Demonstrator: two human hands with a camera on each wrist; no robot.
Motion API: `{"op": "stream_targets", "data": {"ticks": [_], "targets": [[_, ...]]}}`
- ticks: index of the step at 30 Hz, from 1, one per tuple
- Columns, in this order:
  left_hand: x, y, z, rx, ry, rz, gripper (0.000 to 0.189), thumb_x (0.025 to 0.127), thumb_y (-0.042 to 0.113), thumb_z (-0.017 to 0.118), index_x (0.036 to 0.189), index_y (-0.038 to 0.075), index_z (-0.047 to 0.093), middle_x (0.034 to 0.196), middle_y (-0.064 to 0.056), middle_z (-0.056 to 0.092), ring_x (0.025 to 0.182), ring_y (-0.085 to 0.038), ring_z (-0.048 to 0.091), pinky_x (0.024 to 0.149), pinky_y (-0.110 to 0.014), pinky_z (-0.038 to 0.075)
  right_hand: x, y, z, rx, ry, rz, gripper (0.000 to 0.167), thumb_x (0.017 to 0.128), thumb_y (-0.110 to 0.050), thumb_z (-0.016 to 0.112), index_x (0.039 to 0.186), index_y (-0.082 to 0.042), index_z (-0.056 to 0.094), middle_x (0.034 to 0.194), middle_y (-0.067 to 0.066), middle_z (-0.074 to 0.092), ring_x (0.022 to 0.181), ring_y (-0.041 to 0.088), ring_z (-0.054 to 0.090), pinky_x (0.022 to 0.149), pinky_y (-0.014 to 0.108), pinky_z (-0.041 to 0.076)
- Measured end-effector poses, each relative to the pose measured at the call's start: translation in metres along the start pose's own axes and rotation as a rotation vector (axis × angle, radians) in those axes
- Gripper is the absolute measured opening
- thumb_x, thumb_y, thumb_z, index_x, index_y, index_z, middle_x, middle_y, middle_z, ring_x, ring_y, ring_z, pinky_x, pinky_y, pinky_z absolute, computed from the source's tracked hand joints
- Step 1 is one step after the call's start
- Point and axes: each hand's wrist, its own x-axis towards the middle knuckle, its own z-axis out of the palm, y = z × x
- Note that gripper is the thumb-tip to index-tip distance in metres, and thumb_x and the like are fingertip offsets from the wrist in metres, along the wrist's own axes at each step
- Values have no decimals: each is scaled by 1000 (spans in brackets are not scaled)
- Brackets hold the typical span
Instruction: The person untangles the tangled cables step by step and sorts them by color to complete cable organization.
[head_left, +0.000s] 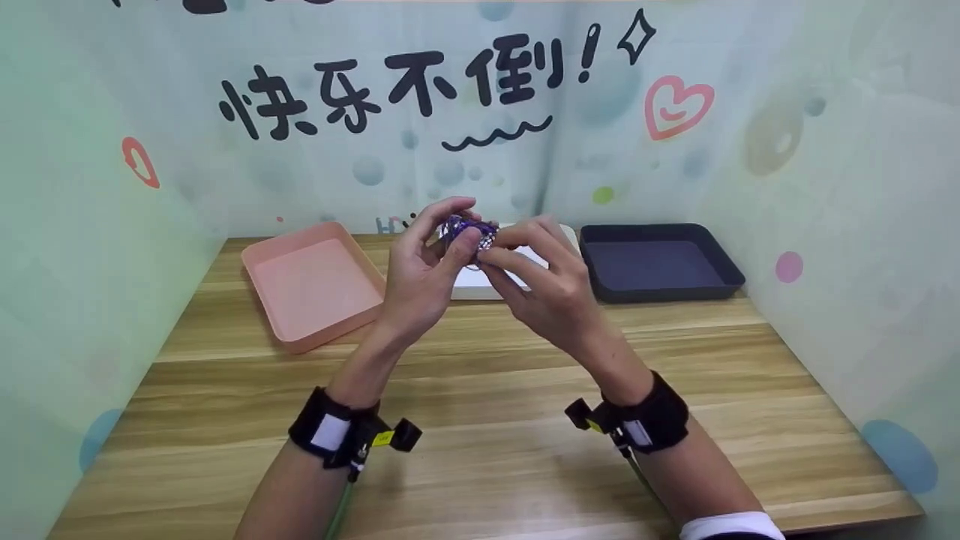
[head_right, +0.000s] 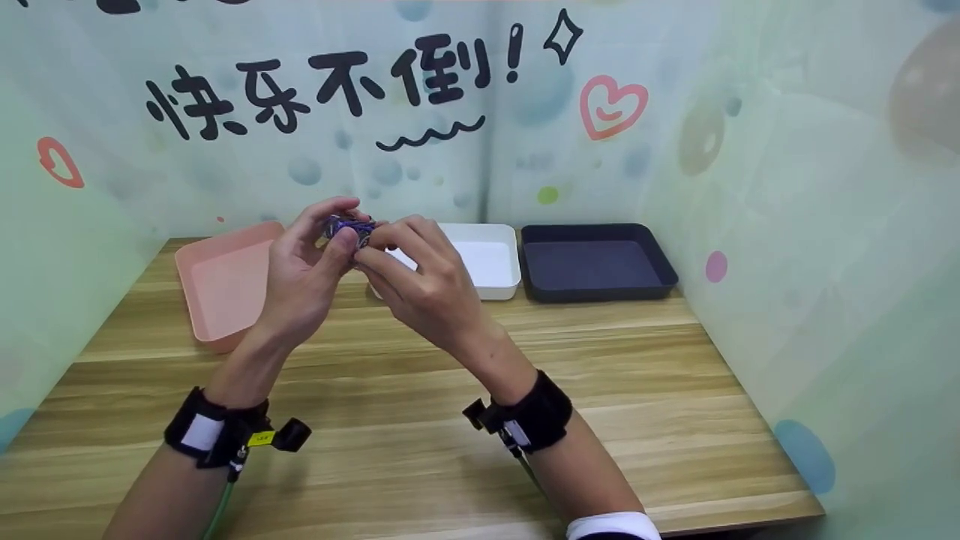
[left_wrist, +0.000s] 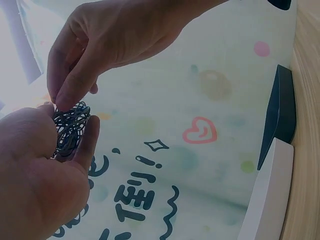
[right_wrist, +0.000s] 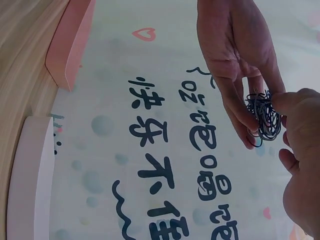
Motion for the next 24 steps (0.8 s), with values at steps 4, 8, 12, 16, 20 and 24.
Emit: {"op": "stream_targets", "data": {"ticks": [4,8,12,16,20,24], "targets": [[1,2,-2,-129,-31,-82,35,115,6,60,150,2,59,139,-16,61,126,-25,77,94,-26,67,-1,1,1,22,5,24,11,95,4,88,103,-3,84,102,11,77,98,30,72,91,35,62],[0,3,-1,-230,-78,-151,19,119,5,50,137,5,57,136,-15,62,114,-20,72,91,-26,64,-3,3,2,57,5,48,10,95,5,86,102,-2,84,101,12,77,96,29,71,90,34,61],[0,0,1,-290,-123,-172,9,122,14,47,127,10,52,131,-9,66,110,-18,70,91,-26,65,-6,6,3,92,7,77,9,95,5,86,101,-2,84,98,12,76,92,29,68,85,34,59],[0,-4,0,-257,-136,-165,39,111,46,64,127,12,54,119,-4,68,101,-17,69,85,-25,63,-9,9,4,133,15,104,10,94,6,86,100,-2,84,95,13,74,91,29,66,81,35,57],[-1,-5,-4,-141,-162,-137,57,102,58,76,129,11,58,116,-5,66,97,-18,69,82,-27,64,-10,12,5,165,22,129,10,94,6,86,99,-3,84,93,13,73,90,28,67,81,32,57],[-1,-6,-9,-52,-204,-94,31,109,26,77,128,6,62,119,-10,66,97,-21,72,83,-29,66,-9,13,3,213,21,196,11,94,7,85,99,-2,84,96,13,75,92,26,71,84,26,59]]}}
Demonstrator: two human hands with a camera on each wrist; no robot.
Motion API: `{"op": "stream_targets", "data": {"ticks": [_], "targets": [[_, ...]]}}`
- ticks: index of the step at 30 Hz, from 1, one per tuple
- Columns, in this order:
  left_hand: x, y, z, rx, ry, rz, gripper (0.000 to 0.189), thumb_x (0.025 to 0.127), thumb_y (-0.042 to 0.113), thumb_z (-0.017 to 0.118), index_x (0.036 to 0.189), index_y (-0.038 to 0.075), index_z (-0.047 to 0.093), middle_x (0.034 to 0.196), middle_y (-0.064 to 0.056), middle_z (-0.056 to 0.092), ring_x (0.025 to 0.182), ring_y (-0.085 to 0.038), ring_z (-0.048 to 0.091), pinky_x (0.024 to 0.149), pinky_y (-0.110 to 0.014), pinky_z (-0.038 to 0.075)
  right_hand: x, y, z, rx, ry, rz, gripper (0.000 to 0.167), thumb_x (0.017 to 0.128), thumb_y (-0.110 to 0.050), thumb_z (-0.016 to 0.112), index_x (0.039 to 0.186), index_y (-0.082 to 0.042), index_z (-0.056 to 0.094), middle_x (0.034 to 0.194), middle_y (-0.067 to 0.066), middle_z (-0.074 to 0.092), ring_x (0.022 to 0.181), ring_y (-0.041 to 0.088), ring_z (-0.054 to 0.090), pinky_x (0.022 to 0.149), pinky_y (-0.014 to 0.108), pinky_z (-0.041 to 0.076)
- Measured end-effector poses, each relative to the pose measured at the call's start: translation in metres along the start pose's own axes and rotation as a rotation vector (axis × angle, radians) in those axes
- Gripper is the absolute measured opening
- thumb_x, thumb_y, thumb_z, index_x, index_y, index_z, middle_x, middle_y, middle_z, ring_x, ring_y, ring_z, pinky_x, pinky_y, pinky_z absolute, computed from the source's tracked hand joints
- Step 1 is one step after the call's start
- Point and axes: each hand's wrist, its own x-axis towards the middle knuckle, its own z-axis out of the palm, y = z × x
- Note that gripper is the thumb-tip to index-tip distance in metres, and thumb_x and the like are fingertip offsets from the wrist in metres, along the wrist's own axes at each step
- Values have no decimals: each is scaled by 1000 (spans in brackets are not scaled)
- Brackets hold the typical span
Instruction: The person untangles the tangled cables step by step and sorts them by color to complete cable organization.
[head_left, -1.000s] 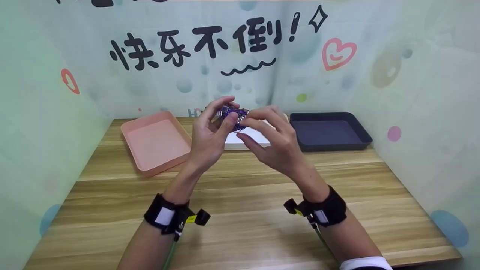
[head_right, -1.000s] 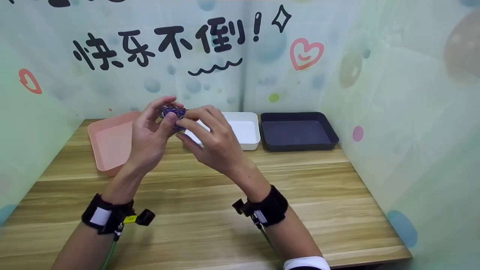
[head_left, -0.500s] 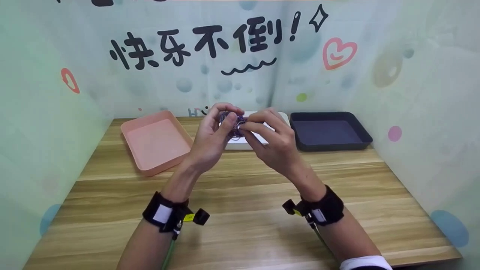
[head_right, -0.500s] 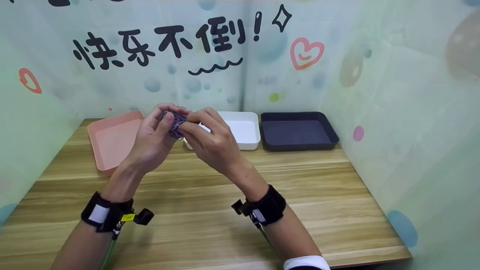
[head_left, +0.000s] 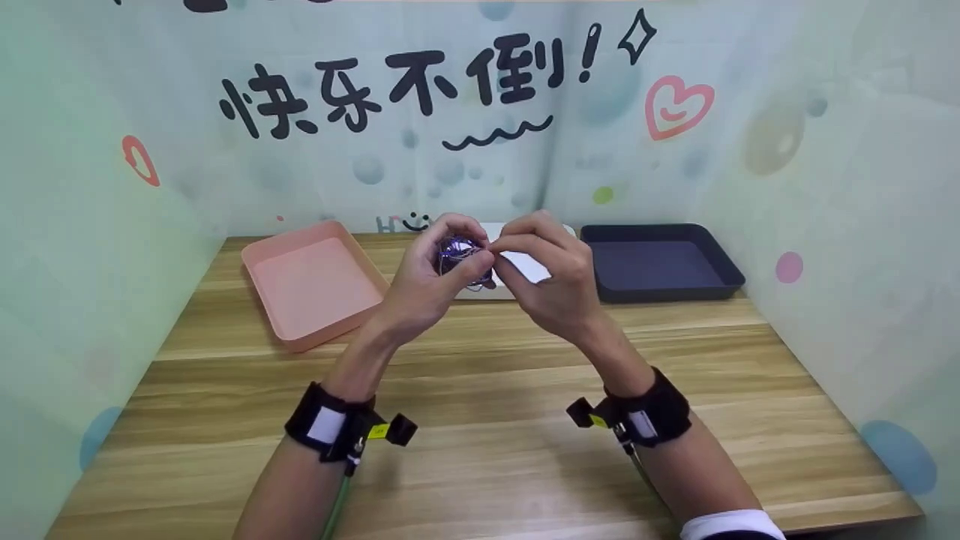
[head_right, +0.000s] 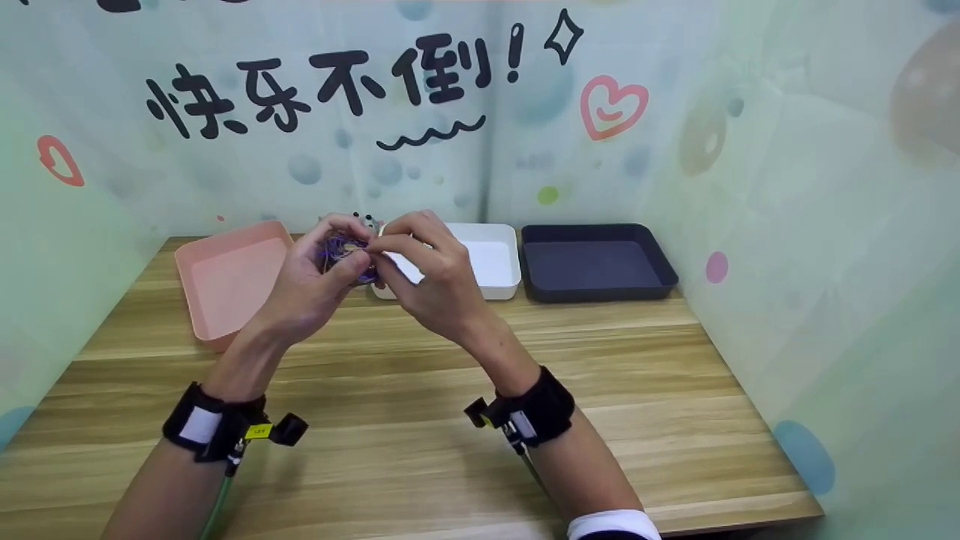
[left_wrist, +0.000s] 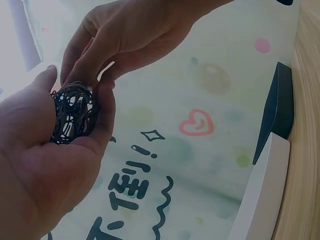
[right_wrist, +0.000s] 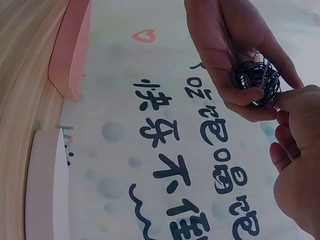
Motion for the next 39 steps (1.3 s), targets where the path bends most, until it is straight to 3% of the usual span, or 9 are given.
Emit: {"op": "stream_targets", "data": {"ticks": [4,8,11,16,19,22,27,32,39], "targets": [[0,0,-4,32,-23,4,21,108,9,72,127,5,64,123,-11,67,98,-23,73,81,-29,67,1,-1,-4,169,-21,138,11,94,11,82,101,3,81,101,18,79,98,22,76,88,25,63],[0,0,-8,55,-22,18,19,108,10,72,125,5,66,125,-10,67,96,-22,72,78,-28,65,1,-2,-8,359,-25,303,7,97,13,78,103,10,79,105,24,81,104,21,80,92,31,68],[0,0,-12,67,-16,42,16,108,11,70,122,5,66,120,-13,69,95,-21,72,77,-27,63,2,-2,-12,423,-4,422,6,100,7,78,104,12,79,104,18,84,99,21,81,91,33,70],[1,1,-22,56,4,62,11,107,8,68,118,7,66,116,-16,69,101,-21,75,80,-25,62,7,-1,-21,578,110,644,13,101,0,80,102,12,77,97,9,84,86,20,79,84,32,69],[1,2,-27,61,11,65,10,107,7,67,116,8,66,114,-11,69,102,-22,76,80,-25,63,9,0,-24,732,195,774,4,102,3,76,99,6,78,94,11,82,84,20,77,83,31,68],[1,4,-32,78,5,79,8,106,5,67,114,8,65,112,-9,69,102,-25,76,81,-27,64,13,1,-26,863,269,911,16,104,8,69,94,0,78,92,11,80,82,19,74,80,29,67],[0,5,-36,104,10,96,7,106,5,68,111,8,64,110,-9,68,102,-27,76,81,-27,65,17,3,-28,924,367,1099,28,107,4,61,88,-3,79,88,7,78,77,15,72,77,26,68],[1,4,-37,120,26,98,7,106,5,67,111,2,63,108,-7,69,99,-25,76,77,-25,63,15,5,-29,889,400,1064,26,107,6,62,89,-3,78,89,7,79,77,15,73,78,26,68],[2,-1,-38,162,97,101,8,107,3,67,108,11,65,105,-5,70,95,-23,76,73,-24,62,10,7,-30,536,214,852,6,102,3,76,102,-2,79,99,13,83,89,20,80,89,32,70]]}}
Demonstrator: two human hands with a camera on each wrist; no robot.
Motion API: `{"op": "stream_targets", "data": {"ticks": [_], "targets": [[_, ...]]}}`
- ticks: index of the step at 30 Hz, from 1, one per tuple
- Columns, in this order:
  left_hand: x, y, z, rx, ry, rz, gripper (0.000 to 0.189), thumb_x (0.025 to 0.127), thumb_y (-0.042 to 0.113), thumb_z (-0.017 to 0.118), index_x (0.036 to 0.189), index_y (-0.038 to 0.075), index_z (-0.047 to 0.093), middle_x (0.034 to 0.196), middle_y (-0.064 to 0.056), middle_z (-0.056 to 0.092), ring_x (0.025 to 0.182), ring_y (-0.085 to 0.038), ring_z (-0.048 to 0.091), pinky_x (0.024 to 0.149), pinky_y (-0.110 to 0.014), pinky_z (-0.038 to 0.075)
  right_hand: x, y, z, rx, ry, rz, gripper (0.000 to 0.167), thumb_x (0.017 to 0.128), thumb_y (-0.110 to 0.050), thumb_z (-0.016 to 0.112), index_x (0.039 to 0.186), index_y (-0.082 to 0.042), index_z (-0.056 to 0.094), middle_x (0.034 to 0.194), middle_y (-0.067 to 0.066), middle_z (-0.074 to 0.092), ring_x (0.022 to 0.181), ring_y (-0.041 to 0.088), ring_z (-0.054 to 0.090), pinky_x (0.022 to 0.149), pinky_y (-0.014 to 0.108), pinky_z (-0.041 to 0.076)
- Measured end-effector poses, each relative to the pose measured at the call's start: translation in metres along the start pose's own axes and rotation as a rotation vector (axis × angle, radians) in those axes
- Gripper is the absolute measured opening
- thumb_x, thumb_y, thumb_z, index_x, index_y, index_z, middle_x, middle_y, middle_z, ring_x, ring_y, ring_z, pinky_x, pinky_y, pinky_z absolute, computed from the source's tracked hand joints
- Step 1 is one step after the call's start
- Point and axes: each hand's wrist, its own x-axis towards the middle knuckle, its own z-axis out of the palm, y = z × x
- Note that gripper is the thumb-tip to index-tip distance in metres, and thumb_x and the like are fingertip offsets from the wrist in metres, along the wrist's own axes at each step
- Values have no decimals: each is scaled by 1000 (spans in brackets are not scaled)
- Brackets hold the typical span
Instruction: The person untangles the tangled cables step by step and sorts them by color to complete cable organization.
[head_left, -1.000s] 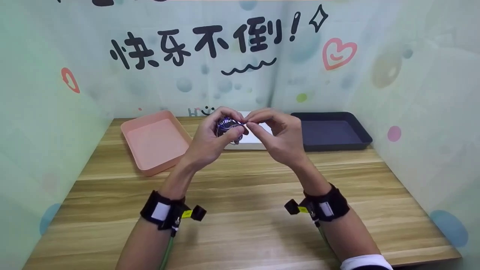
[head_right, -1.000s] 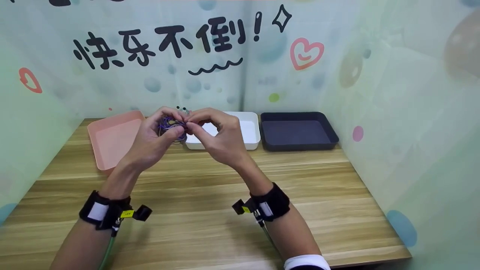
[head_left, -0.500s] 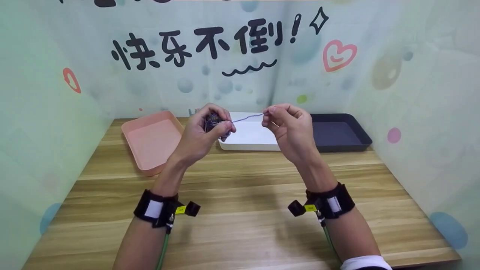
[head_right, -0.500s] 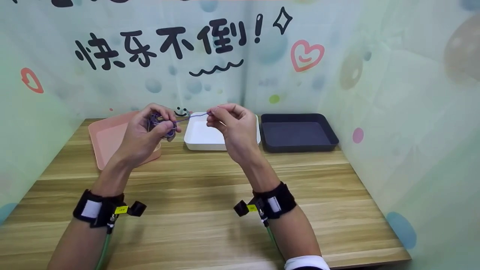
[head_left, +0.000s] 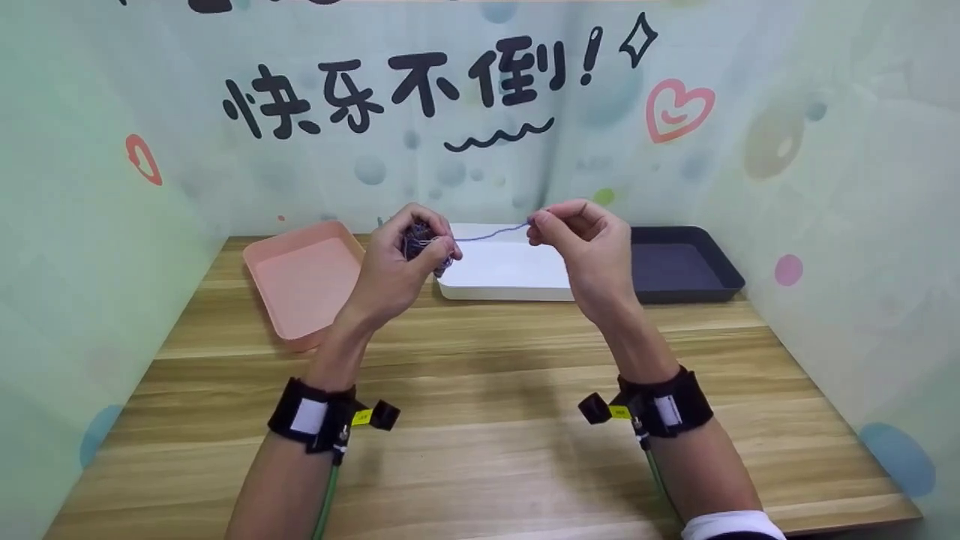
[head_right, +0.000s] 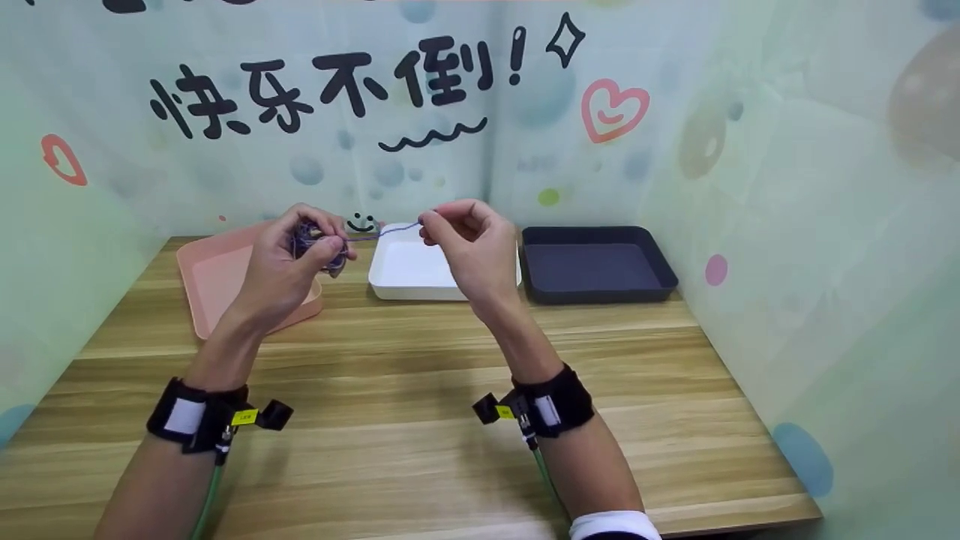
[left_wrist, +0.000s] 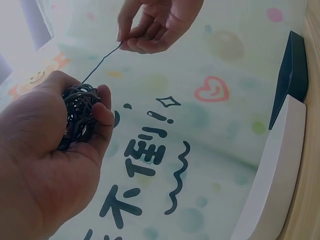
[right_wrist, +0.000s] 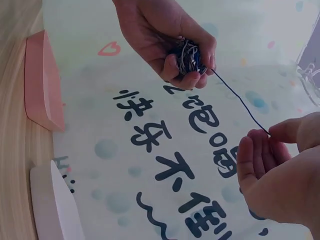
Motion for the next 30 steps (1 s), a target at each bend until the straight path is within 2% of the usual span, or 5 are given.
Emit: {"op": "stream_targets", "data": {"ticks": [3,8,13,22,30], "targets": [[0,-1,-1,16,27,-15,6,107,4,66,108,10,65,104,-6,71,95,-27,76,73,-24,61,0,2,0,-251,-24,-144,15,101,-3,80,116,0,78,113,18,83,103,26,80,98,31,67],[-1,-2,-1,26,60,-37,5,106,4,66,110,5,64,105,-8,70,95,-30,76,72,-23,61,-1,11,5,-704,-40,-631,36,95,-5,85,129,2,77,133,17,80,128,35,75,116,37,60],[-1,-3,3,32,26,-26,5,106,3,65,111,3,65,103,-8,72,94,-23,76,74,-25,63,-5,19,12,-874,-200,-930,33,99,-2,84,131,0,77,138,19,77,133,38,71,119,45,60],[-4,-3,7,16,-68,-84,9,108,8,66,114,1,64,104,-9,73,94,-21,77,73,-25,61,-9,29,18,-1008,-254,-1081,9,103,2,79,110,-4,80,108,11,79,103,29,75,90,40,67],[-4,-1,2,5,-137,-60,13,106,2,73,117,-1,67,120,-10,71,105,-25,80,77,-26,66,-9,28,17,-865,-248,-996,9,105,3,75,100,-3,80,99,10,71,94,26,70,80,36,62]]}}
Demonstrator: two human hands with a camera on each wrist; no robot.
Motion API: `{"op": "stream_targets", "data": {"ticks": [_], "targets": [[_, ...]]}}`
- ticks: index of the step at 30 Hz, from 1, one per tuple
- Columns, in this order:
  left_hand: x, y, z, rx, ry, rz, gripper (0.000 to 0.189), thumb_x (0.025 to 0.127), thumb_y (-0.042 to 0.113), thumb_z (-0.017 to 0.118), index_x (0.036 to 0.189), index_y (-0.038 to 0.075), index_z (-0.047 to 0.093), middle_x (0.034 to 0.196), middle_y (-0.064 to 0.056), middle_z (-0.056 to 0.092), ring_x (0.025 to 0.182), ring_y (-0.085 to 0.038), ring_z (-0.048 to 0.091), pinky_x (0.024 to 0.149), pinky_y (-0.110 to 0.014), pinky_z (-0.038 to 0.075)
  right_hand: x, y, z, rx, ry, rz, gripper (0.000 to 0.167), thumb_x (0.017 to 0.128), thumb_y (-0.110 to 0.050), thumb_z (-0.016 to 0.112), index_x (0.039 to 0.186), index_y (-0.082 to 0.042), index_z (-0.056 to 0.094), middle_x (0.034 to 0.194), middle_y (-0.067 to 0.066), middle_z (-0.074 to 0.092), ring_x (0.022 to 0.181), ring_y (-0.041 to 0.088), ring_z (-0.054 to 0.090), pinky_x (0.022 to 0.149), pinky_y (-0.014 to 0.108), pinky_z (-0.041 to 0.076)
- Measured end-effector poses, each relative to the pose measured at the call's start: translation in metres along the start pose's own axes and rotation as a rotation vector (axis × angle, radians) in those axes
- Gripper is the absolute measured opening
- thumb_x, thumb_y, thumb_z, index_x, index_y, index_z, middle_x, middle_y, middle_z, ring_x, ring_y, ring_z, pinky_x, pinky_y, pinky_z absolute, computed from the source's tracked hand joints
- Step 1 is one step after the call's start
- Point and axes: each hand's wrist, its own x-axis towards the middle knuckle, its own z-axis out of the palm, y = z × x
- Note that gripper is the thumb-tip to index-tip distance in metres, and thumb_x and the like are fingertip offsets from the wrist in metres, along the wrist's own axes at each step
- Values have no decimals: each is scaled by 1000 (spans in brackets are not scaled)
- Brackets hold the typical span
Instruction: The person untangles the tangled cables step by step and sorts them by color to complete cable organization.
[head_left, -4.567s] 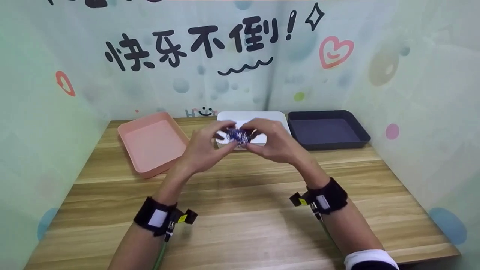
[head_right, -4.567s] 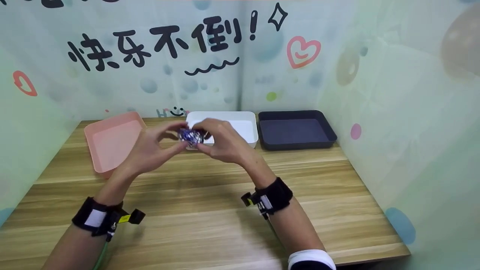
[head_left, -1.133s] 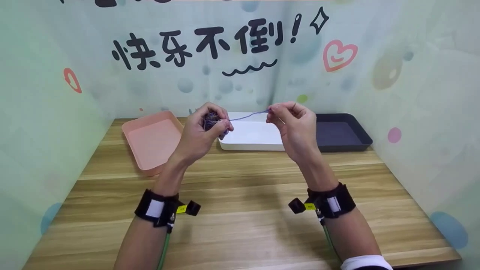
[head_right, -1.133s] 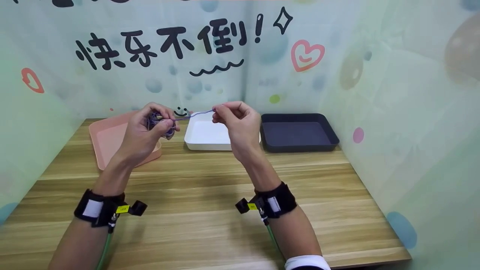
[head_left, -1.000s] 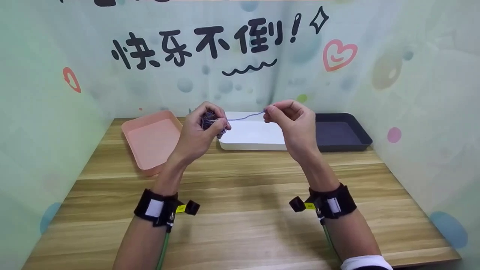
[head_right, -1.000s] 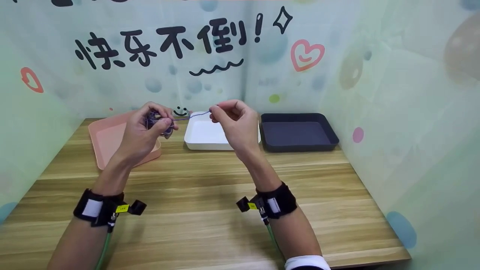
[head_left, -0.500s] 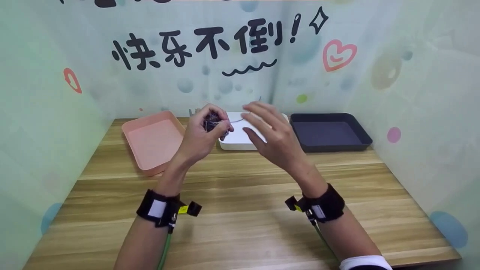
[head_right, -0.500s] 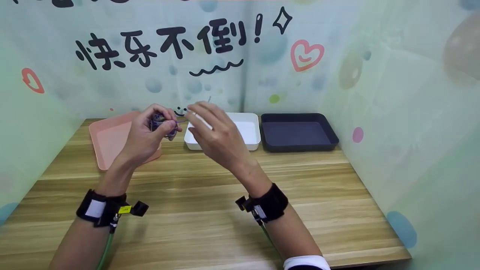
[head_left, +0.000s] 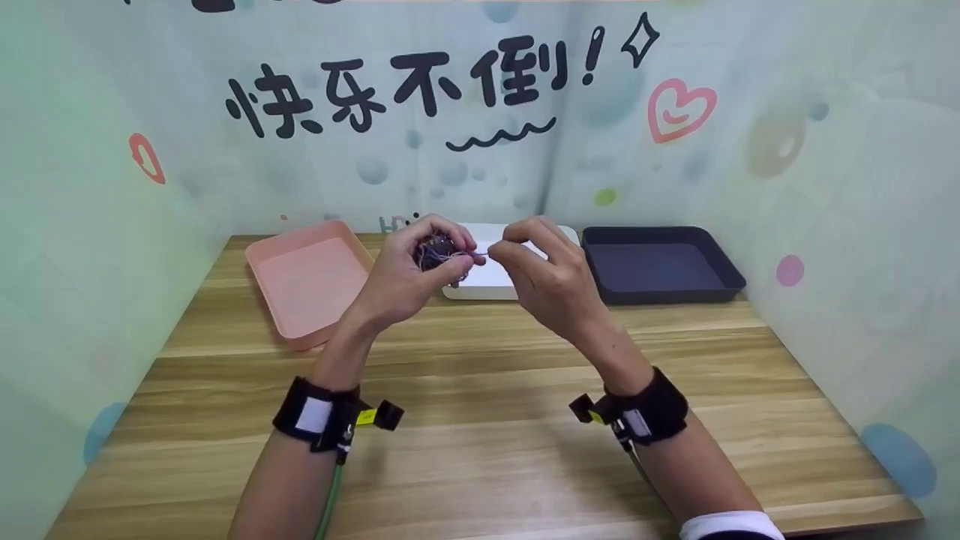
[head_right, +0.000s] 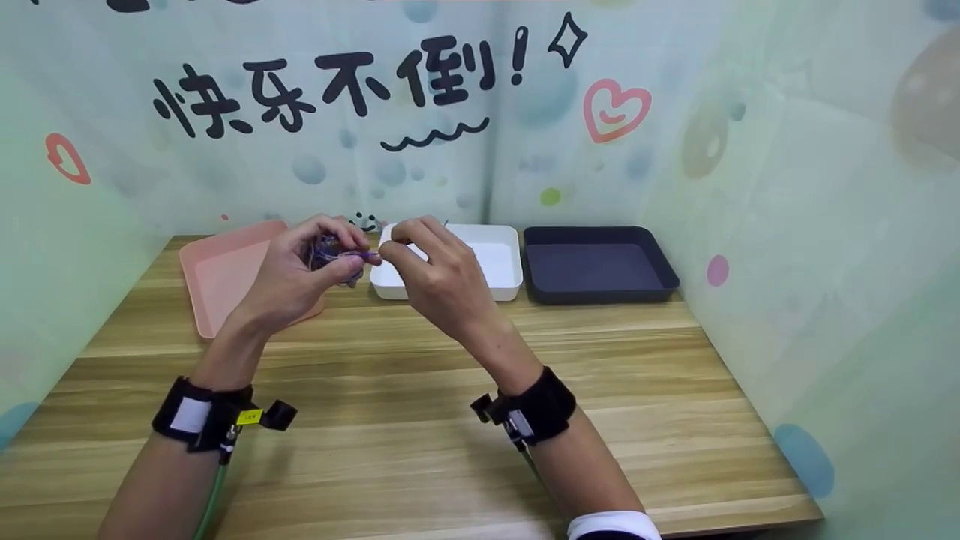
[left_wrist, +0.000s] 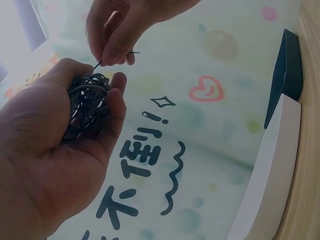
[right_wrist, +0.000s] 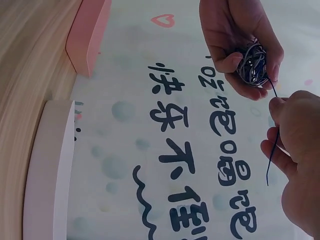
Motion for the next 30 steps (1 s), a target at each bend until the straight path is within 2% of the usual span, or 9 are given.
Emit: {"op": "stream_targets", "data": {"ticks": [5,10,15,20,30], "targets": [[0,1,-3,51,-6,44,19,102,1,80,117,-3,69,118,-10,72,91,-19,71,75,-26,66,2,1,-3,78,3,55,7,103,1,78,99,-3,81,95,9,71,93,26,69,79,35,60],[1,2,-4,55,-18,32,19,102,2,80,117,-1,69,117,-8,71,85,-19,71,70,-27,66,3,2,-8,84,-28,80,7,103,1,78,99,-3,81,95,9,70,94,26,68,79,33,59],[0,4,-8,41,5,32,16,104,2,76,113,1,64,118,-9,74,92,-26,73,75,-29,68,3,5,-13,78,-70,106,7,104,1,77,100,-3,81,96,9,69,93,25,68,78,30,57],[-1,5,-13,14,48,43,16,104,0,75,109,6,62,114,-12,78,93,-30,73,75,-31,68,3,11,-19,96,-56,146,10,104,4,76,98,-2,80,95,11,70,92,26,67,77,29,53],[-1,9,-19,-40,121,42,16,103,2,76,107,7,62,112,-13,75,95,-22,74,74,-27,67,2,22,-25,118,-17,188,10,102,6,77,95,-1,80,93,13,71,91,28,68,80,25,54]]}}
